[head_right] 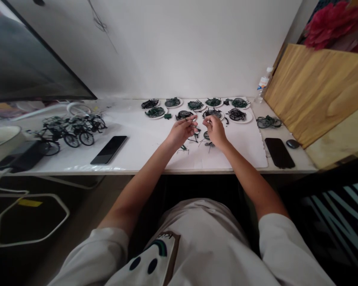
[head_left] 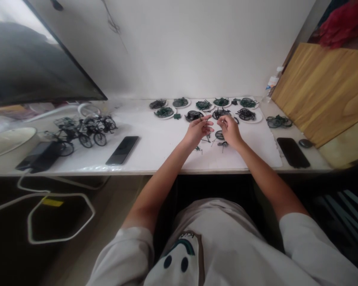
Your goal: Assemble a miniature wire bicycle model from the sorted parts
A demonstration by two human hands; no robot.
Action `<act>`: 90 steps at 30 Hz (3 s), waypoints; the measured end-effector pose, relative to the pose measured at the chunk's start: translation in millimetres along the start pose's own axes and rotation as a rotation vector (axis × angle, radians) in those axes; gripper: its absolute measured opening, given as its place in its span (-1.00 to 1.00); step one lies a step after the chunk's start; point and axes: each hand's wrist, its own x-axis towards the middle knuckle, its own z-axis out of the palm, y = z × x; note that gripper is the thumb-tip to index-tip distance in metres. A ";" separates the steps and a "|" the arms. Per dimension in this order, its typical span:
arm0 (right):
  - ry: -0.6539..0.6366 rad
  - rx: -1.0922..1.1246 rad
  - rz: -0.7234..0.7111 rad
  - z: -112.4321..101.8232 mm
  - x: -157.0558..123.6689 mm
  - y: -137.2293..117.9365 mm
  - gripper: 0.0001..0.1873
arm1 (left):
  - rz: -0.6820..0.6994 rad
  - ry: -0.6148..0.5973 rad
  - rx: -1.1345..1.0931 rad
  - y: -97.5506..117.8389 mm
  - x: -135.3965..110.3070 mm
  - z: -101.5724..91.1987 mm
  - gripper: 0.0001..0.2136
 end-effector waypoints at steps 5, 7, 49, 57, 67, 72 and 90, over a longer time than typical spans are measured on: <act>0.065 0.037 -0.016 -4.0 0.5 -5.1 -0.87 | 0.000 -0.132 0.000 -13.0 -3.2 7.6 -0.69; 0.066 0.051 -0.022 -4.2 -0.4 -6.5 -0.88 | 0.003 -0.169 0.016 -15.6 -4.1 8.5 -0.67; 0.036 -0.022 -0.049 -3.3 -0.4 -0.4 -0.64 | 0.098 -0.166 0.131 -19.7 -7.3 12.5 -0.63; 0.048 -0.012 -0.044 -4.2 0.5 -1.5 -0.67 | 0.090 -0.124 0.145 -19.1 -7.3 13.6 -0.61; 0.055 0.028 -0.122 -1.7 0.0 2.0 -0.60 | 0.112 -0.113 0.129 -19.5 -6.7 14.3 -0.70; 0.090 0.027 -0.154 1.3 0.4 6.9 -0.65 | 0.109 -0.087 0.158 -19.1 -7.1 16.5 -0.69; 0.079 0.021 -0.104 1.5 -0.6 8.1 -0.60 | 0.199 -0.085 0.251 -29.7 -1.4 10.8 -0.60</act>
